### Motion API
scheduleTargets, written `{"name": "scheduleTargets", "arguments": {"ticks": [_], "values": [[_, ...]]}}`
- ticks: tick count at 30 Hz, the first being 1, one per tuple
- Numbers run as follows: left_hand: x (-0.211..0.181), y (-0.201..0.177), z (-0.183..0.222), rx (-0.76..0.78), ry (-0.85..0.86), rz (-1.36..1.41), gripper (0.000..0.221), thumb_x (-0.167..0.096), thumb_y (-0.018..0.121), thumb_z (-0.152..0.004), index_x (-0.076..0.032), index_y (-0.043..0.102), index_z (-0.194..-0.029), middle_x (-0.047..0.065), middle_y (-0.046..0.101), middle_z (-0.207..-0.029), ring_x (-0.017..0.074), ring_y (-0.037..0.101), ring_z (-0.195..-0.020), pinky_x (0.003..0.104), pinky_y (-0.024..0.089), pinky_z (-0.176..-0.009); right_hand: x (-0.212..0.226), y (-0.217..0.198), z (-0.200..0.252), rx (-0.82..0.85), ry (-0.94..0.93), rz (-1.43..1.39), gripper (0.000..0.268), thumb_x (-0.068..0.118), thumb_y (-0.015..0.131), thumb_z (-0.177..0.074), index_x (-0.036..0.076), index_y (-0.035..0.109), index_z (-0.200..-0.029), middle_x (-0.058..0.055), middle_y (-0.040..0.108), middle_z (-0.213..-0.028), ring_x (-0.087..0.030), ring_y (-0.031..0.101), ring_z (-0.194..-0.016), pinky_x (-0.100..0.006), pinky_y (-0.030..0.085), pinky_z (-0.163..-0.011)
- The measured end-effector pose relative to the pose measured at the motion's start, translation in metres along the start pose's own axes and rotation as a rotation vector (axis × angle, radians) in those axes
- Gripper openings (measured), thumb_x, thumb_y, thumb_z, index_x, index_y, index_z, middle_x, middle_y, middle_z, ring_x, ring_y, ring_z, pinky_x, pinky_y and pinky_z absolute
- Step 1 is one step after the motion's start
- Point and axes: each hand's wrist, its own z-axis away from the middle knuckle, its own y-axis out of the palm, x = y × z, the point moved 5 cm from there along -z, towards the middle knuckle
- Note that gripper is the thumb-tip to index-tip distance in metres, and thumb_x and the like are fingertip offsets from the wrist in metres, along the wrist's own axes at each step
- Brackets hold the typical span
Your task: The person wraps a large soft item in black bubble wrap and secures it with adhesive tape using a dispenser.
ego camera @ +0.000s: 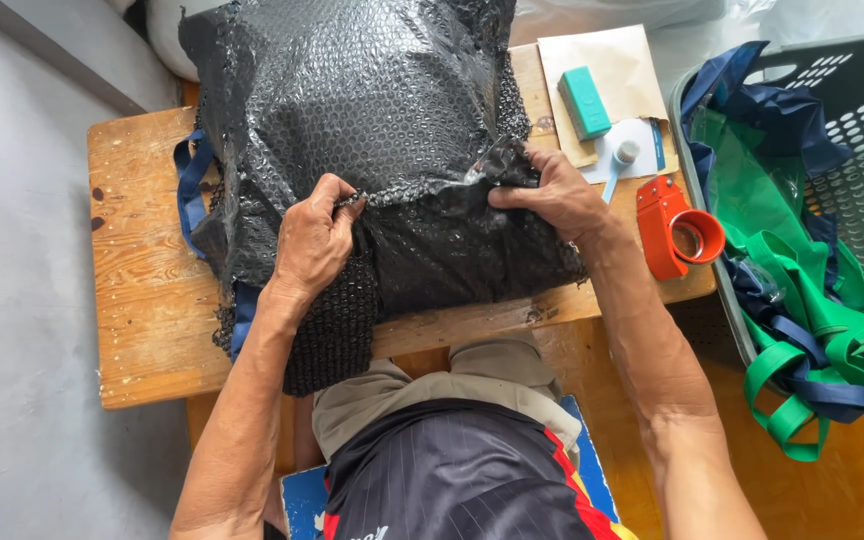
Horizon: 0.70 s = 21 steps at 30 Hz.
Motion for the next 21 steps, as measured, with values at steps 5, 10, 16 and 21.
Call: {"name": "scheduleTargets", "arguments": {"ticks": [5,10,16,21], "values": [[0.007,0.0,0.003,-0.034,0.02,0.062,0.006,-0.019,0.067,-0.102,-0.014,0.063,-0.101,0.013,0.074,-0.093,0.0381,0.072,-0.092,0.047,0.056,-0.078,0.017,-0.002,0.005,-0.222,-0.2,0.306,0.027,0.004,0.086,-0.079,0.015,0.078,-0.103,0.0,0.072,-0.084,-0.007,0.066,-0.079,-0.025,0.055,-0.072],[0.011,0.002,0.004,-0.046,0.049,0.087,0.003,-0.015,0.067,-0.103,-0.014,0.064,-0.102,0.012,0.074,-0.09,0.0354,0.073,-0.089,0.045,0.056,-0.078,0.013,-0.004,0.031,-0.169,-0.484,0.487,0.017,-0.003,0.078,-0.086,0.006,0.078,-0.1,-0.013,0.075,-0.097,-0.025,0.073,-0.092,-0.034,0.055,-0.083],[0.005,0.002,0.002,-0.034,0.064,0.08,0.005,-0.017,0.067,-0.103,-0.014,0.064,-0.101,0.011,0.074,-0.09,0.0341,0.073,-0.088,0.045,0.056,-0.078,0.012,0.001,0.039,-0.173,-0.321,0.072,0.048,0.025,0.083,-0.081,-0.002,0.073,-0.119,-0.017,0.074,-0.105,-0.023,0.071,-0.1,-0.036,0.056,-0.09],[0.002,0.001,-0.005,0.014,0.027,0.064,0.006,-0.019,0.068,-0.102,-0.014,0.066,-0.1,0.011,0.074,-0.09,0.0352,0.072,-0.089,0.046,0.055,-0.079,0.003,-0.004,0.011,-0.372,-0.157,-0.246,0.033,0.024,0.074,-0.092,-0.001,0.075,-0.113,-0.015,0.077,-0.094,-0.014,0.076,-0.083,-0.026,0.064,-0.072]]}}
